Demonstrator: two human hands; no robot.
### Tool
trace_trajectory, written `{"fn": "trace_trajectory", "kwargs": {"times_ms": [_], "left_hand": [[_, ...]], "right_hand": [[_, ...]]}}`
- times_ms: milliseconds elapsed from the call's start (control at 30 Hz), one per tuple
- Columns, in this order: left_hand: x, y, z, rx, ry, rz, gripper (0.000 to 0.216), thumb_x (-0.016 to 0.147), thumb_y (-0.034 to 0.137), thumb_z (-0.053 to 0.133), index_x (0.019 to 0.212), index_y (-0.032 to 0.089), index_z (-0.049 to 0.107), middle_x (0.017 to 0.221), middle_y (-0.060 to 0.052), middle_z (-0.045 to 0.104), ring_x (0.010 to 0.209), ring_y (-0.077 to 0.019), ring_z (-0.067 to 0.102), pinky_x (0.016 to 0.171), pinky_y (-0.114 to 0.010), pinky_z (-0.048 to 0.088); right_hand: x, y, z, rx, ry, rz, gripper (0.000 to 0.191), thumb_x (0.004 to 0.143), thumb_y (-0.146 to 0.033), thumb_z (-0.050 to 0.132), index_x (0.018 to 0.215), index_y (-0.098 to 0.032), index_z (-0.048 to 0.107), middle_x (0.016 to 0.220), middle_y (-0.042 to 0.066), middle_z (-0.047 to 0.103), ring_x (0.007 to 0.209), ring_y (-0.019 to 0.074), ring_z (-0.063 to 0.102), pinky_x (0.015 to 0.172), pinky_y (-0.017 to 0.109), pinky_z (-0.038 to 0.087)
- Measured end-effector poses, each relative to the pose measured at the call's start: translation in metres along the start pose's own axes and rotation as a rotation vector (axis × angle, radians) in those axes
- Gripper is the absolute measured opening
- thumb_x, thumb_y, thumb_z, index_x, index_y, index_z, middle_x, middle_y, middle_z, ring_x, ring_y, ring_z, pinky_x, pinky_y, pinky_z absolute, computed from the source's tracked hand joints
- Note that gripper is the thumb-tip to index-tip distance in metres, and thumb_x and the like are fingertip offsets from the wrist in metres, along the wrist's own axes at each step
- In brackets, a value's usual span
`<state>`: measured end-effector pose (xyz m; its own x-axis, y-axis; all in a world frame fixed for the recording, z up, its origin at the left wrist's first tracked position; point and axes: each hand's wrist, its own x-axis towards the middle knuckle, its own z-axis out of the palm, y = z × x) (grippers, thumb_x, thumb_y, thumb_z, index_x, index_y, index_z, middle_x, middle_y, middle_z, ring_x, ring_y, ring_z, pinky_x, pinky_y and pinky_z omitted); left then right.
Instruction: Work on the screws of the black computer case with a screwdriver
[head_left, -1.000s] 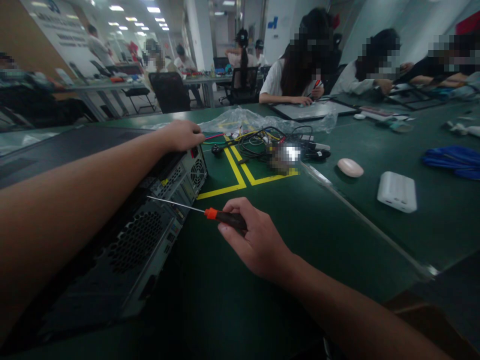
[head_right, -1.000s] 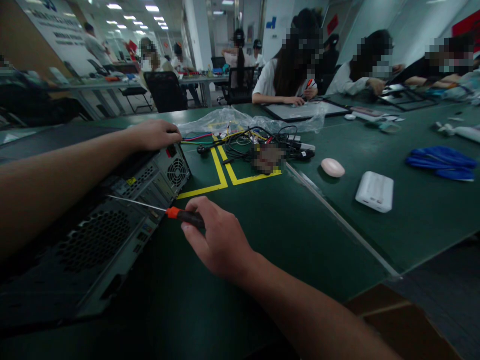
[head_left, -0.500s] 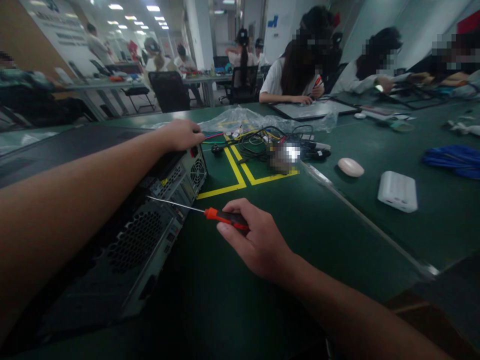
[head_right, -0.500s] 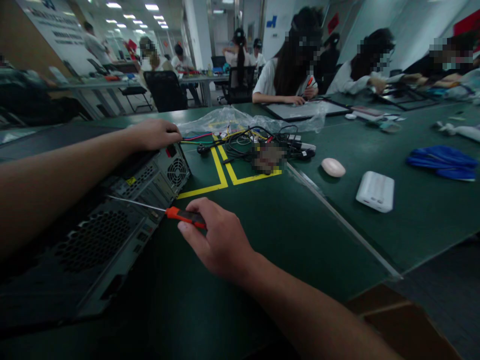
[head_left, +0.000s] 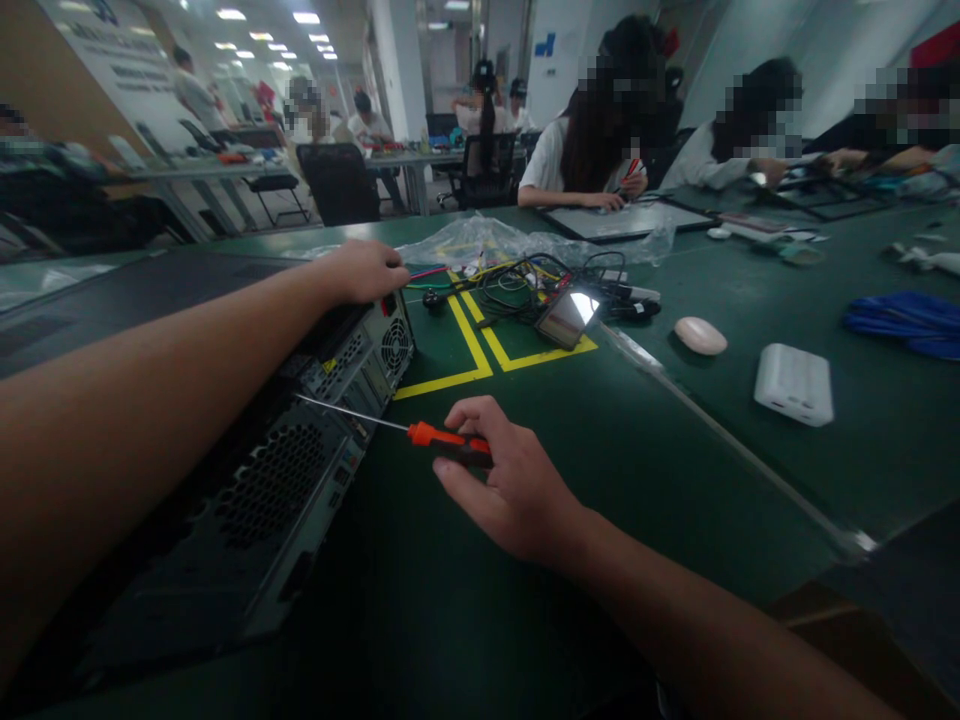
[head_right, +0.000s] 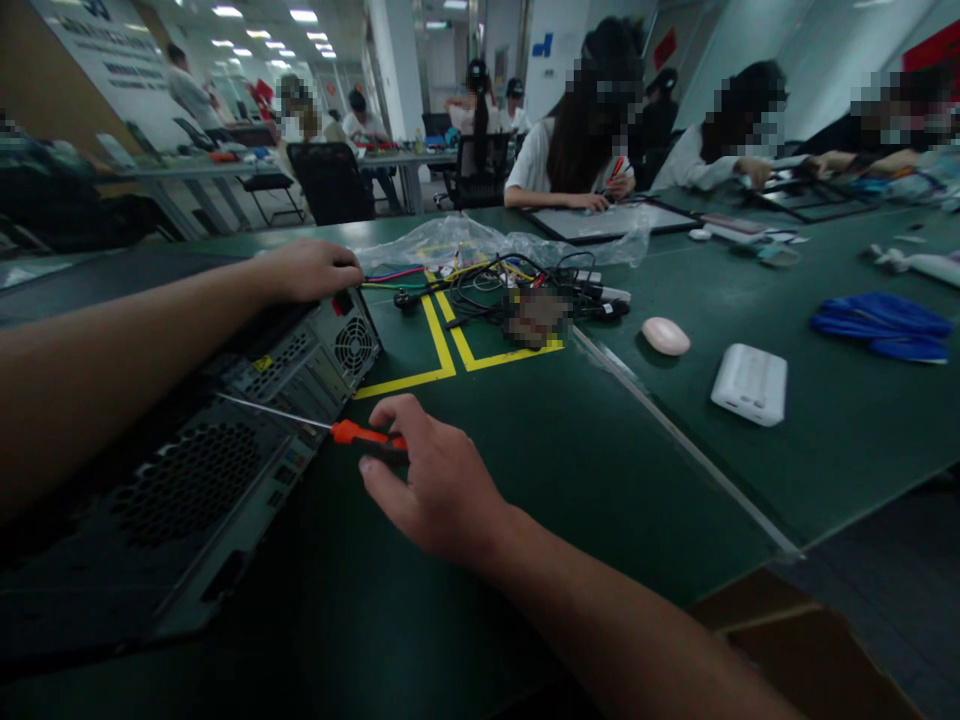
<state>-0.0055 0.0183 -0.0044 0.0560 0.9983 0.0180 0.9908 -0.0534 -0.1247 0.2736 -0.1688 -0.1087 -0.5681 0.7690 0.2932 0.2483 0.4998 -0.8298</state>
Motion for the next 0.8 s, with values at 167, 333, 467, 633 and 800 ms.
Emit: {"fn": "trace_trajectory", "kwargs": {"times_ms": [167,333,467,633,800], "left_hand": [[0.0022,-0.0029,0.0014,-0.006,0.022,0.013,0.074,0.105,0.057,0.041,0.154,0.022,0.085,0.137,-0.016,0.087,0.133,-0.0407,0.077,0.111,-0.047,0.059],[0.0010,-0.0022,0.0013,0.001,0.028,0.016,0.072,0.105,0.056,0.042,0.151,0.022,0.086,0.135,-0.016,0.088,0.130,-0.0404,0.078,0.109,-0.048,0.060],[-0.0001,-0.0006,-0.0001,-0.014,0.017,0.004,0.074,0.105,0.056,0.041,0.153,0.021,0.086,0.138,-0.017,0.087,0.132,-0.0407,0.077,0.112,-0.049,0.059],[0.0000,-0.0005,-0.0006,-0.029,0.008,-0.004,0.074,0.105,0.055,0.042,0.152,0.020,0.085,0.140,-0.018,0.086,0.132,-0.0413,0.077,0.112,-0.049,0.058],[-0.0001,-0.0007,-0.0006,0.008,0.013,0.009,0.073,0.106,0.056,0.039,0.150,0.022,0.086,0.138,-0.016,0.087,0.135,-0.0398,0.077,0.112,-0.047,0.059]], "right_hand": [[0.0008,0.0022,-0.0002,-0.032,0.004,-0.019,0.015,0.107,-0.032,0.065,0.118,-0.028,0.056,0.099,0.000,0.070,0.081,0.0192,0.065,0.077,0.036,0.047],[0.0015,0.0016,-0.0008,-0.035,-0.006,-0.010,0.015,0.108,-0.034,0.066,0.119,-0.028,0.058,0.100,0.000,0.072,0.083,0.0196,0.065,0.078,0.036,0.047],[0.0016,0.0006,-0.0012,-0.029,-0.008,-0.011,0.015,0.108,-0.035,0.067,0.120,-0.028,0.059,0.104,0.002,0.074,0.085,0.0202,0.066,0.079,0.036,0.048],[0.0014,-0.0002,-0.0012,-0.023,-0.007,-0.016,0.015,0.108,-0.035,0.066,0.119,-0.027,0.060,0.101,0.001,0.073,0.081,0.0190,0.064,0.078,0.035,0.046],[0.0016,-0.0002,-0.0012,-0.024,0.002,-0.022,0.014,0.108,-0.034,0.068,0.118,-0.028,0.060,0.100,0.000,0.074,0.082,0.0189,0.065,0.078,0.034,0.046]]}}
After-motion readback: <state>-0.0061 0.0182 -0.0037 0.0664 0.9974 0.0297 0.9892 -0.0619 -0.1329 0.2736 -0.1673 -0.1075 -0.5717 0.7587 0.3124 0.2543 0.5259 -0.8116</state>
